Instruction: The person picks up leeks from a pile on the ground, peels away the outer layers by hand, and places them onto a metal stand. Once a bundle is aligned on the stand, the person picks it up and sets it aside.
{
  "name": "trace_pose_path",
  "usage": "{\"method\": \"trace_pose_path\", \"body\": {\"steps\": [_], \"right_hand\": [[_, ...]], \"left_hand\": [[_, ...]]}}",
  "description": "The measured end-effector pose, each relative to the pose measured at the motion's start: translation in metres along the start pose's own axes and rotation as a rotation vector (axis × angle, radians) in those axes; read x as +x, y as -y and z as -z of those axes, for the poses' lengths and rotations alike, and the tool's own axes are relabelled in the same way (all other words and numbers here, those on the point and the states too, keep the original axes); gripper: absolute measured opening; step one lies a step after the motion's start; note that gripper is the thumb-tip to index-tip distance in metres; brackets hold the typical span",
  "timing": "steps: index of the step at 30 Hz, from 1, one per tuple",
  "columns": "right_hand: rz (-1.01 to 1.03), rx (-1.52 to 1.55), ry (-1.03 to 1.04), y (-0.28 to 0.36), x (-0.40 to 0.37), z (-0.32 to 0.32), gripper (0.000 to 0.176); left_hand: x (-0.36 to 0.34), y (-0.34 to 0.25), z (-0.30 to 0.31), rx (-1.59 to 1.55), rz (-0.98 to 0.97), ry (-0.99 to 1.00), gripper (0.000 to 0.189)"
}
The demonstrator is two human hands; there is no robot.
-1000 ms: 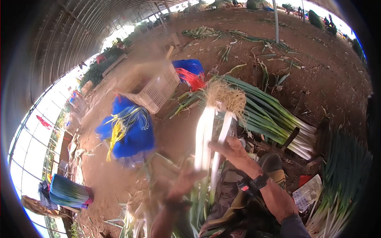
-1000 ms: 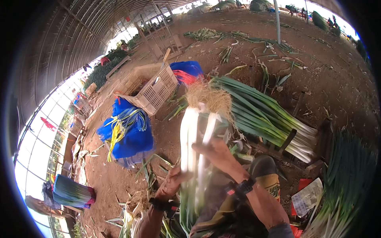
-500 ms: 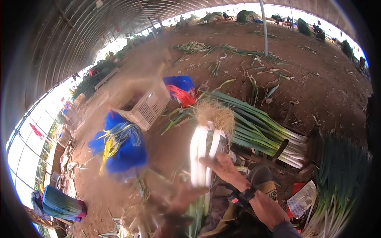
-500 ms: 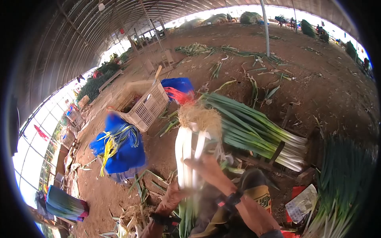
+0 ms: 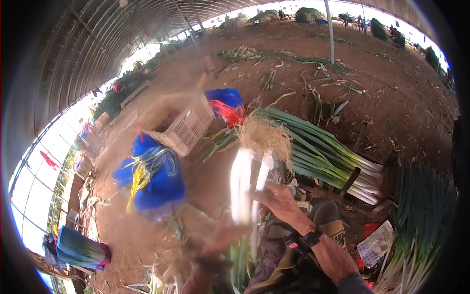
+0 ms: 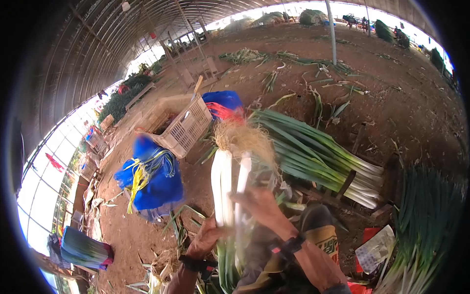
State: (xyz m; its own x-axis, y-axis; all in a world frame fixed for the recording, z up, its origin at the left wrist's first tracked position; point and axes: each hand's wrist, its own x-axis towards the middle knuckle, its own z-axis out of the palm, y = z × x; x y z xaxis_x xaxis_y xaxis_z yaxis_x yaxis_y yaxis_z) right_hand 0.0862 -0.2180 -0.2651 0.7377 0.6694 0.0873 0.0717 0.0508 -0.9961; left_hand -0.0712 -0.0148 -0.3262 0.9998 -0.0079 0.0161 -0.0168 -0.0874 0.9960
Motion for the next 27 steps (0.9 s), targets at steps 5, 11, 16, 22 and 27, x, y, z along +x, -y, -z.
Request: {"method": "trace_pose_path", "body": {"steps": [5, 11, 16, 22, 27], "right_hand": [[-0.069, -0.076, -0.090, 0.015, -0.003, 0.000, 0.038], [-0.073, -0.092, -0.016, 0.022, 0.001, 0.012, 0.035], [0.046, 0.415, 0.021, 0.009, 0.005, 0.004, 0.026], [-0.030, 0.616, 0.010, 0.016, 0.001, -0.012, 0.016], [0.078, 0.574, -0.098, 0.021, 0.008, -0.027, 0.017]], "left_hand": [[-0.001, 0.004, -0.020, -0.314, 0.077, -0.056, 0.051], [0.004, 0.000, -0.026, -0.199, 0.047, 0.038, 0.055], [0.007, -0.008, -0.024, -0.100, 0.031, 0.118, 0.058], [0.009, -0.019, -0.021, -0.031, 0.017, 0.112, 0.068], [0.003, -0.050, -0.050, 0.196, 0.179, -0.105, 0.097]]}}
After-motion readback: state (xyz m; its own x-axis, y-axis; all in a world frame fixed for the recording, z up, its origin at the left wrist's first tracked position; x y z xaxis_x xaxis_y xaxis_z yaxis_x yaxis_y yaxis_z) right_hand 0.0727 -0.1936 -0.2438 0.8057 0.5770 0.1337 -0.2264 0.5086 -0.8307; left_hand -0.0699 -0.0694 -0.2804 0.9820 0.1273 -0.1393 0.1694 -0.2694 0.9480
